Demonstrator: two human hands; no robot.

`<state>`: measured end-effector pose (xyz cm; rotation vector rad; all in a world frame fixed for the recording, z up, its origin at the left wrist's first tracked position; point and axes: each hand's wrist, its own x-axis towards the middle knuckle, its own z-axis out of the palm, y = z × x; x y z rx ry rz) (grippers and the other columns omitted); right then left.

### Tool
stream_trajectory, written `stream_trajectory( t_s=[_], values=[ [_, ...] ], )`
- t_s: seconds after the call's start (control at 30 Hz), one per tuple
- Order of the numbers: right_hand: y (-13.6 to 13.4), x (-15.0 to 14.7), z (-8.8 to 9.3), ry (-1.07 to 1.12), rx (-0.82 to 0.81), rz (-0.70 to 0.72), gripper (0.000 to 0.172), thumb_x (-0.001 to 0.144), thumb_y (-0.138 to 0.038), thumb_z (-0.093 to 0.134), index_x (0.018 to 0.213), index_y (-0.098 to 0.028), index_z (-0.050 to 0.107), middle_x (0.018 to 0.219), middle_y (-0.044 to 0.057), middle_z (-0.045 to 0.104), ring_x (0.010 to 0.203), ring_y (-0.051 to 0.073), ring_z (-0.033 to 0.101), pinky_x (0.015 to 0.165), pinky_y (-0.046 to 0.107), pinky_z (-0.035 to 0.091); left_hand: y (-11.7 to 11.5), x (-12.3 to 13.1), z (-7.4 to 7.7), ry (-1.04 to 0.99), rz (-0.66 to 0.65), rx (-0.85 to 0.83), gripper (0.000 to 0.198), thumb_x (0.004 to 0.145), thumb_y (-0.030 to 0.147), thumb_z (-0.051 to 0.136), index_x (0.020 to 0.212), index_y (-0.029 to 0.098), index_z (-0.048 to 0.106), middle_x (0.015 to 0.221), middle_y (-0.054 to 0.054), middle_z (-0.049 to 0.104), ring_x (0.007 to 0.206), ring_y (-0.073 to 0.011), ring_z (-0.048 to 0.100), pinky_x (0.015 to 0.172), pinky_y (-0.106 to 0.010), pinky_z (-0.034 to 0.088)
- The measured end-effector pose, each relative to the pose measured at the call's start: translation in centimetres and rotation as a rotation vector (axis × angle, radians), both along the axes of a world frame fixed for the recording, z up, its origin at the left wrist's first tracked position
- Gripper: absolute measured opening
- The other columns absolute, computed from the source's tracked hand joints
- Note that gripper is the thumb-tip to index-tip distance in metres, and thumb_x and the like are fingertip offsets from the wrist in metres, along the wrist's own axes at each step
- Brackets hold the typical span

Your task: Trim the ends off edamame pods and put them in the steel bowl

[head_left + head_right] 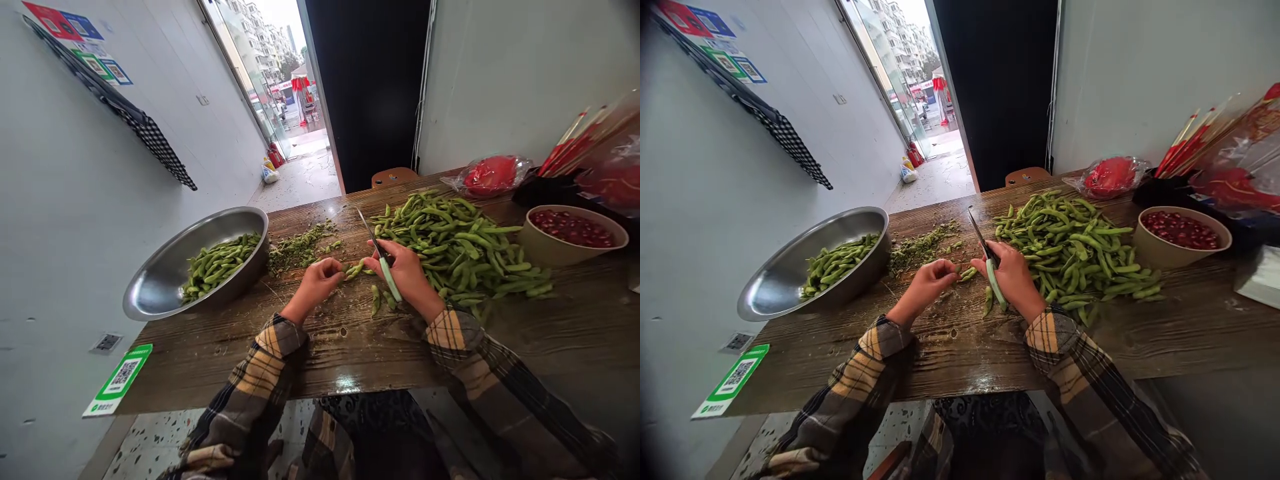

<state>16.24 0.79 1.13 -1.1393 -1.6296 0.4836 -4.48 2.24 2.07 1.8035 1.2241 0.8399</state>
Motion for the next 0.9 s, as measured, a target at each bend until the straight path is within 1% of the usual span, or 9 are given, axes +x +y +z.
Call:
stream_trajectory(
  t_s=[0.07, 0.13, 0.23, 0.3, 0.37, 0.5, 0.7, 0.8, 0.9],
  values=[
    [-0.1, -0.1, -0.1, -0.048, -0.005, 0.027, 0.034, 0.080, -0.043, 0.064, 0.104, -0.019, 0.068, 0.084, 0.006, 0.069, 0.080, 0.023, 0.064, 0.076, 0.036, 0.049, -0.6, 0.0, 0.3, -0.211, 0.025, -0.150, 0.022, 0.073, 0.033, 0.068, 0.077, 0.015, 0.056, 0.066, 0.001, 0.057, 0.053, -0.0074, 0.041, 0.051, -0.021, 0.028],
    [-0.3, -0.2, -0.2, -0.105, -0.022, 0.071, 0.038, 0.080, -0.043, 0.065, 0.110, -0.019, 0.067, 0.088, 0.007, 0.070, 0.082, 0.023, 0.064, 0.077, 0.037, 0.049, -1.0, 0.0, 0.6, -0.343, 0.033, -0.249, 0.027, 0.071, 0.036, 0.070, 0.081, 0.015, 0.056, 0.067, 0.002, 0.058, 0.051, -0.0058, 0.039, 0.048, -0.020, 0.025],
    [-0.7, -0.2, -0.3, -0.228, -0.039, 0.137, 0.043, 0.079, -0.044, 0.067, 0.114, -0.020, 0.065, 0.096, 0.009, 0.068, 0.087, 0.024, 0.064, 0.077, 0.037, 0.049, -1.4, 0.0, 0.7, -0.448, 0.032, -0.295, 0.031, 0.071, 0.038, 0.072, 0.088, 0.015, 0.060, 0.070, 0.002, 0.057, 0.052, -0.0052, 0.040, 0.048, -0.019, 0.025],
    [-0.9, -0.2, -0.4, -0.317, -0.054, 0.175, 0.047, 0.078, -0.046, 0.068, 0.117, -0.020, 0.063, 0.097, 0.008, 0.066, 0.085, 0.023, 0.063, 0.075, 0.035, 0.049, -1.7, -0.2, 0.6, -0.467, 0.031, -0.294, 0.032, 0.073, 0.039, 0.071, 0.090, 0.014, 0.062, 0.072, 0.001, 0.057, 0.054, -0.0052, 0.041, 0.049, -0.019, 0.027],
    [-1.2, -0.2, -0.4, -0.394, -0.080, 0.202, 0.051, 0.077, -0.046, 0.070, 0.119, -0.020, 0.061, 0.093, 0.006, 0.064, 0.078, 0.021, 0.062, 0.071, 0.033, 0.049, -2.0, -0.4, 0.5, -0.455, 0.036, -0.280, 0.031, 0.076, 0.042, 0.069, 0.090, 0.014, 0.063, 0.072, 0.001, 0.058, 0.055, -0.0053, 0.041, 0.051, -0.019, 0.028],
    [-1.6, -0.4, -0.1, -0.478, -0.098, 0.253, 0.051, 0.075, -0.043, 0.073, 0.120, -0.022, 0.060, 0.093, 0.004, 0.062, 0.070, 0.017, 0.059, 0.065, 0.030, 0.047, -2.6, -0.4, 0.3, -0.369, 0.031, -0.215, 0.031, 0.079, 0.044, 0.065, 0.086, 0.014, 0.067, 0.071, 0.000, 0.058, 0.056, -0.0066, 0.040, 0.051, -0.020, 0.029],
    [-1.9, -0.7, 0.1, -0.494, -0.078, 0.295, 0.052, 0.073, -0.039, 0.075, 0.119, -0.022, 0.058, 0.094, 0.003, 0.060, 0.071, 0.017, 0.057, 0.066, 0.030, 0.047, -2.7, -0.3, 0.3, -0.334, 0.004, -0.180, 0.027, 0.080, 0.041, 0.064, 0.083, 0.014, 0.069, 0.067, -0.001, 0.056, 0.057, -0.0085, 0.041, 0.052, -0.022, 0.031],
    [-1.9, -0.8, 0.0, -0.464, -0.074, 0.331, 0.055, 0.072, -0.040, 0.076, 0.120, -0.021, 0.057, 0.098, 0.005, 0.059, 0.073, 0.018, 0.058, 0.069, 0.032, 0.049, -2.7, -0.2, 0.1, -0.349, -0.012, -0.188, 0.026, 0.079, 0.041, 0.065, 0.083, 0.015, 0.070, 0.066, -0.001, 0.056, 0.058, -0.0088, 0.041, 0.052, -0.022, 0.031],
    [-1.9, -1.0, -0.3, -0.444, -0.074, 0.362, 0.053, 0.075, -0.042, 0.074, 0.120, -0.022, 0.057, 0.097, 0.005, 0.060, 0.072, 0.018, 0.058, 0.068, 0.032, 0.050, -2.8, -0.1, -0.1, -0.386, -0.026, -0.223, 0.028, 0.078, 0.042, 0.066, 0.084, 0.015, 0.069, 0.066, -0.001, 0.057, 0.056, -0.0085, 0.041, 0.052, -0.022, 0.030]
  ],
)
